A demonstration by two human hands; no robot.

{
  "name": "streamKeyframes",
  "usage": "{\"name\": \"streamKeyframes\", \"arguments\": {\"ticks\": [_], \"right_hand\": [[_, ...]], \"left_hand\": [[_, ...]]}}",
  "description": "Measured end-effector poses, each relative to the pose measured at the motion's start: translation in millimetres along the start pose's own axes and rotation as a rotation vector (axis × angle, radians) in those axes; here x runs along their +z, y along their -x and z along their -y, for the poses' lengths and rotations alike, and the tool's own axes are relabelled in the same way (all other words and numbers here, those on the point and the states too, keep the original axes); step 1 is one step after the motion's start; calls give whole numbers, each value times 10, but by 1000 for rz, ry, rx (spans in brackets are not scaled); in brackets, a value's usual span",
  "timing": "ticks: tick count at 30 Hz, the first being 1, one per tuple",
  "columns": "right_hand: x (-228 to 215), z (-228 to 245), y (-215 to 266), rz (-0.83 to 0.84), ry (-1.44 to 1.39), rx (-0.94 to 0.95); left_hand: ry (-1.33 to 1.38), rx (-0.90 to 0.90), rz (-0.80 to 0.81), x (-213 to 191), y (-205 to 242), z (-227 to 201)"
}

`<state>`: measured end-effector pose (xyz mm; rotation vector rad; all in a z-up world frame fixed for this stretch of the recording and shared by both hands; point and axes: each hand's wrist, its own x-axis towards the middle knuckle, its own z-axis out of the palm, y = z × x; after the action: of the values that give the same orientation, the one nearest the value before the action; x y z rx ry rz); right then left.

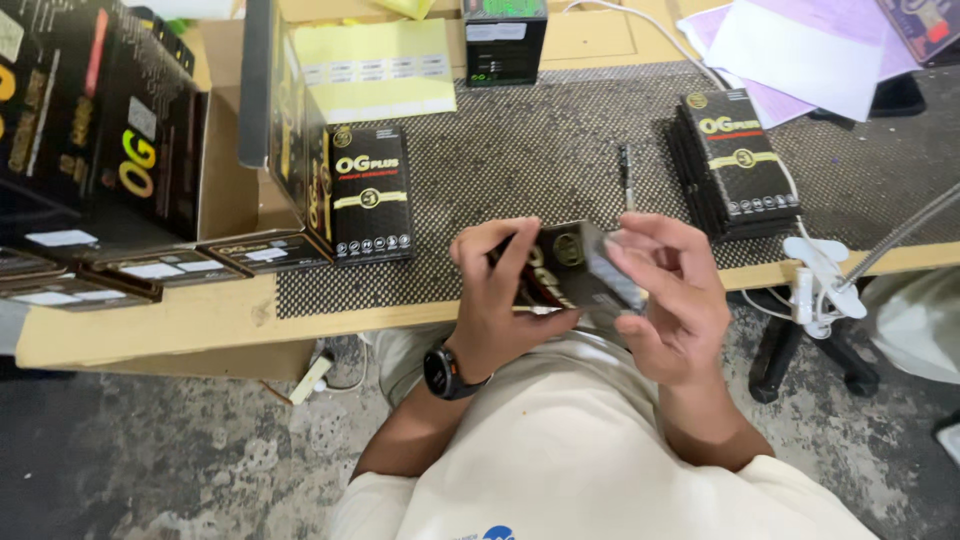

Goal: The person repeatedly picks up small black boxes labeled OG PLUS, opens them, and applies white labels to the back using a pen. They handle each box one at a time, peel off the label backing, and place the labeled boxes into a stack on the right side of the table.

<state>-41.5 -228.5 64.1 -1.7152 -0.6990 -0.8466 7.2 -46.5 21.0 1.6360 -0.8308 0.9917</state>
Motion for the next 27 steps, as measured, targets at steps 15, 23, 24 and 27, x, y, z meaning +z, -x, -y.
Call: {"name": "streamKeyframes", "arguments": {"ticks": [15, 23, 24, 27], "right_hand": [[-250, -293, 263, 93, 56, 364], [-1305, -369, -382, 15, 565, 727], [-1398, -508, -382, 65, 690, 670], [-1482, -704, -457, 163, 836, 707]], "left_hand": [[279, -338, 183, -118, -29, -126], [-652, -474, 478, -826, -79, 280], [-719, -475, 539, -851, -28, 324], [-790, -464, 566, -892, 42, 328]]}}
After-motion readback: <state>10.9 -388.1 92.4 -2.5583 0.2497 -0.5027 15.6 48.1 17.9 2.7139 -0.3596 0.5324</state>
